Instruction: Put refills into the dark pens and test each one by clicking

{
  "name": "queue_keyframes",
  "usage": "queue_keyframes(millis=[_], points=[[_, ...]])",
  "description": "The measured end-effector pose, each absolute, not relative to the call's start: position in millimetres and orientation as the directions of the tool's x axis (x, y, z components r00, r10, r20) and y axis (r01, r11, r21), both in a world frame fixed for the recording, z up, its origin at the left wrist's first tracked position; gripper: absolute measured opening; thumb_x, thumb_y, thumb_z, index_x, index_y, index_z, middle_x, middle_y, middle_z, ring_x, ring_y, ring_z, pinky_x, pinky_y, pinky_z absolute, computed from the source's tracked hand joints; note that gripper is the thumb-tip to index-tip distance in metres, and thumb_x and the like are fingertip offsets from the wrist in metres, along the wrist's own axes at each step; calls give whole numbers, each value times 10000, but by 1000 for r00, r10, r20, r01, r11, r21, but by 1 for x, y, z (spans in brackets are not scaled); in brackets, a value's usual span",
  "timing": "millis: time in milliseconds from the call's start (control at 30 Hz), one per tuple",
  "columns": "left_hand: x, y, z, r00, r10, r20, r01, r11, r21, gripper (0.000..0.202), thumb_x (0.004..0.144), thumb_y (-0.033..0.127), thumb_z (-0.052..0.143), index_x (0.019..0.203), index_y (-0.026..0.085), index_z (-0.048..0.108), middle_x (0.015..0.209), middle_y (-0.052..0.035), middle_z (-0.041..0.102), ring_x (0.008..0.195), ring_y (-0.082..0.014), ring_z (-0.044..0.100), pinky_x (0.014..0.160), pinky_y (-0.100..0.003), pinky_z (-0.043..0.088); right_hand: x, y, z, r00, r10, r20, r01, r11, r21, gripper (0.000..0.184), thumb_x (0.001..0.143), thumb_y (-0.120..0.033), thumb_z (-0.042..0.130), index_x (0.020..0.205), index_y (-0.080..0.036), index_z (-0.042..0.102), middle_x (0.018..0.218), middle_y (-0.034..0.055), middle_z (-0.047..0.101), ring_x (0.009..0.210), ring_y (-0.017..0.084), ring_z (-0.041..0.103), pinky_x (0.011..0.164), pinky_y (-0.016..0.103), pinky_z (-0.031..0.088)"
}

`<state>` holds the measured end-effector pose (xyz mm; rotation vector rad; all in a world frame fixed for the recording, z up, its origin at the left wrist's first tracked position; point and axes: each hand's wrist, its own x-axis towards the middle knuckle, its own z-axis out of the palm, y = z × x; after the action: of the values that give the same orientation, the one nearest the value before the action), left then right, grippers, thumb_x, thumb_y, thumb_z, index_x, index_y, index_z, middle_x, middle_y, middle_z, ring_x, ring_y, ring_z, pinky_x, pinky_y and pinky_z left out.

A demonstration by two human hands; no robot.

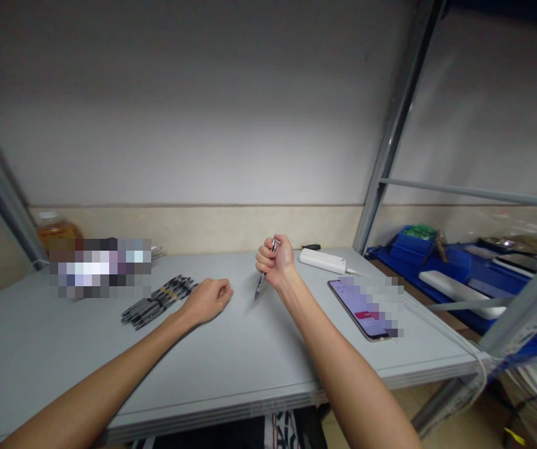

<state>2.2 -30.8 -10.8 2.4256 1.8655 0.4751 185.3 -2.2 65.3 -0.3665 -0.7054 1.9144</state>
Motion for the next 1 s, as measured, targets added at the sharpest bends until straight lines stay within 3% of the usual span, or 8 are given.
queue_keyframes(millis=[300, 800, 900, 1000], points=[[4, -34, -7, 221, 956, 194, 940, -262, 220, 274, 839, 344, 384, 792, 201, 613, 735, -47, 666, 688, -171, 602, 598, -250, 351, 187, -2, 63, -481, 874, 67, -686, -327, -650, 384, 818, -374, 285, 484, -192, 339, 403, -87, 149, 333, 63, 83, 287, 162, 115], [4, -35, -6, 235, 953, 193, 938, -274, 212, 262, 843, 331, 383, 808, 210, 612, 749, -40, 665, 690, -166, 598, 609, -245, 360, 189, 3, 55, -476, 878, 51, -616, -292, -732, 268, 782, -352, 299, 629, -190, 449, 407, -84, 235, 323, 67, 164, 314, 165, 155], [4, -35, -5, 237, 952, 193, 937, -277, 215, 259, 843, 326, 381, 810, 208, 609, 746, -40, 665, 697, -167, 600, 616, -246, 360, 190, 2, 52, -381, 925, -6, -523, -220, -823, 191, 752, -282, 345, 732, -180, 505, 420, -76, 317, 331, 72, 247, 326, 167, 210], [5, -37, -4, 238, 955, 179, 938, -274, 215, 253, 842, 321, 385, 820, 206, 610, 755, -45, 667, 715, -170, 603, 631, -248, 366, 195, 0, 45, -234, 972, -20, -250, -80, -965, 144, 723, -233, 443, 798, -165, 545, 481, -53, 441, 376, 74, 361, 354, 175, 291]])
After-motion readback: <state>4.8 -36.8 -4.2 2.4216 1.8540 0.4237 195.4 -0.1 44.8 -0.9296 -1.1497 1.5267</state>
